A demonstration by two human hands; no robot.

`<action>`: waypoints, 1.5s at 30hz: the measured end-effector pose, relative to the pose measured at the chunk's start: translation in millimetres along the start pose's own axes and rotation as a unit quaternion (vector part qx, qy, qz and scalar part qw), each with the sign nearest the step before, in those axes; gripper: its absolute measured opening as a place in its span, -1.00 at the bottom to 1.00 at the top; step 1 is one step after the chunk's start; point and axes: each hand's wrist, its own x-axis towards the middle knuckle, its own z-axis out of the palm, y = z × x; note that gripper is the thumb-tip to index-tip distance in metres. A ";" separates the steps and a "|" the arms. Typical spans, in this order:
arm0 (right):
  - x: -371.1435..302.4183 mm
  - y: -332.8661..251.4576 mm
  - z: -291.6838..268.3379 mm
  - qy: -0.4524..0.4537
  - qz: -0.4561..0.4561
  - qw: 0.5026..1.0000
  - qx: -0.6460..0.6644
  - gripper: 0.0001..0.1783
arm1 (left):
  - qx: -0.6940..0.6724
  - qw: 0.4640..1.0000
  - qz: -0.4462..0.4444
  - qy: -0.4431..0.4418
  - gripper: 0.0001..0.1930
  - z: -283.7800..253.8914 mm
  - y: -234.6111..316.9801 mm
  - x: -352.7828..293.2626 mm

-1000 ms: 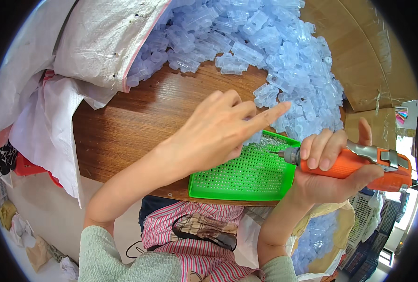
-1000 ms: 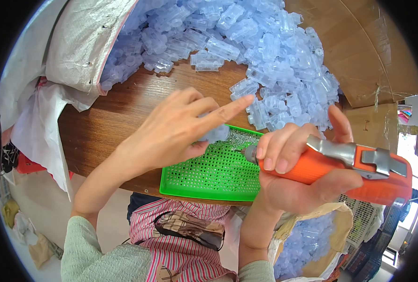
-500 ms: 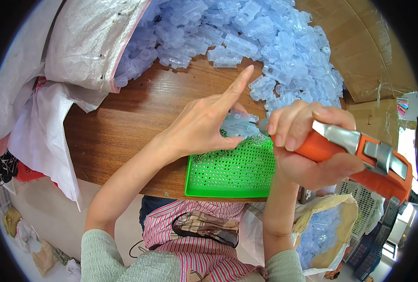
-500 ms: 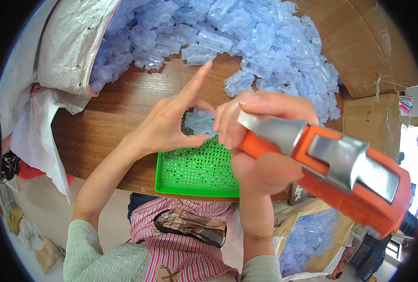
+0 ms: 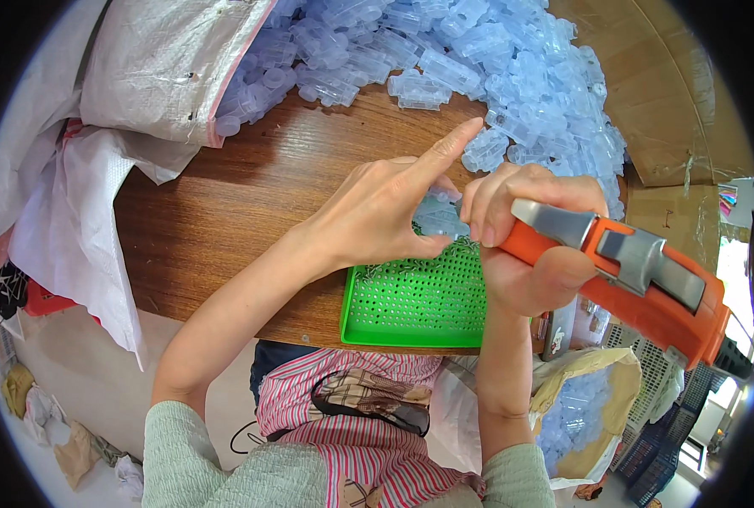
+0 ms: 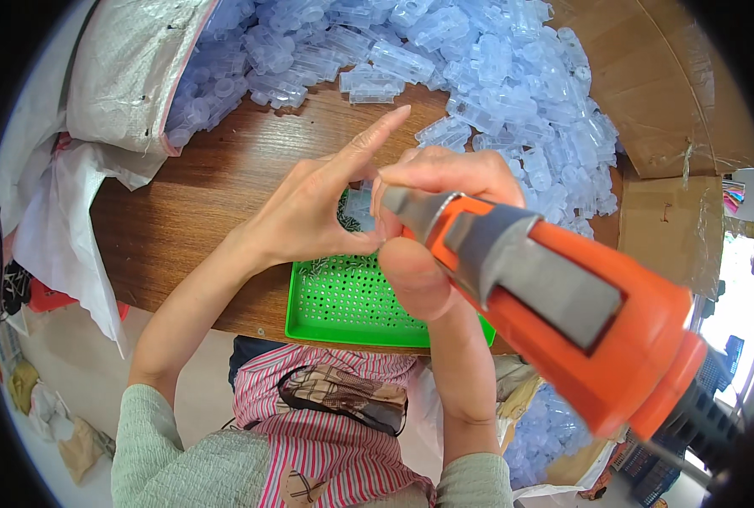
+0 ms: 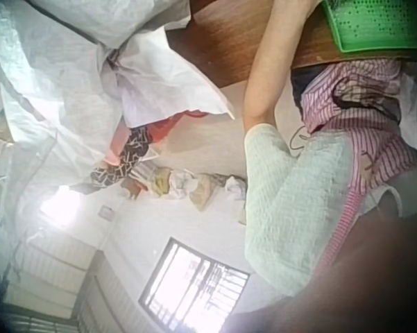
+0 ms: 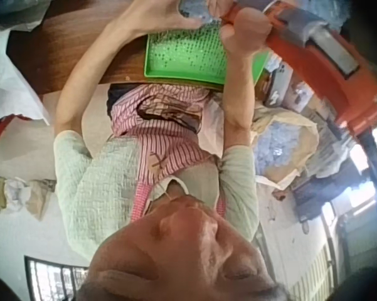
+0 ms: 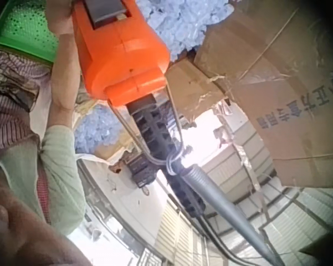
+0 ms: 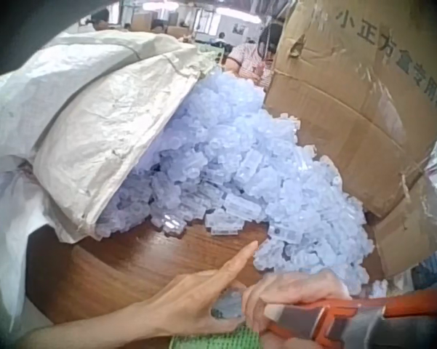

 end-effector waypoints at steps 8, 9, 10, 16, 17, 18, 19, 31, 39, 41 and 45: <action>-11.8 -27.5 -14.5 0.123 0.015 0.975 0.183 -0.28 | 0.006 0.998 -0.042 -0.036 -0.03 -6.5 5.0 -2.6; -21.2 -33.8 -21.0 0.118 0.045 0.976 0.177 -0.31 | 0.000 0.999 -0.041 -0.032 -0.05 -6.8 4.5 -2.0; -32.1 -35.3 -26.1 0.113 0.074 0.976 0.173 -0.34 | -0.006 0.999 -0.041 -0.028 -0.07 -7.1 3.9 -1.6; -69.0 -21.7 -17.2 0.172 0.106 0.971 0.127 -0.42 | -0.024 0.999 -0.036 -0.016 -0.08 -4.2 8.1 2.1; -68.6 -19.5 -17.0 0.173 0.094 0.973 0.123 -0.43 | -0.019 0.999 -0.036 -0.013 -0.08 -4.6 7.3 2.5; -69.6 -18.5 -18.0 0.169 0.096 0.973 0.127 -0.44 | -0.021 0.999 -0.037 -0.013 -0.09 -4.5 5.9 1.9; -71.3 -20.2 -17.8 0.171 0.097 0.972 0.126 -0.44 | -0.022 0.999 -0.037 -0.015 -0.09 -4.0 5.6 1.2; -81.7 -17.8 -17.3 0.182 0.121 0.968 0.127 -0.47 | -0.018 0.999 -0.027 -0.013 -0.12 -2.9 4.8 2.8; -43.3 -40.6 -32.8 0.081 -0.039 0.987 0.136 -0.22 | -0.016 0.999 -0.033 -0.016 -0.14 -4.1 5.8 2.7; -28.7 -37.0 -28.5 0.098 -0.082 0.983 0.132 -0.21 | -0.024 0.999 -0.031 -0.015 -0.14 -3.6 5.4 2.0; -16.1 -19.2 -30.3 0.089 -0.091 0.984 0.123 -0.23 | -0.029 0.999 -0.037 -0.016 -0.15 -2.0 5.8 2.2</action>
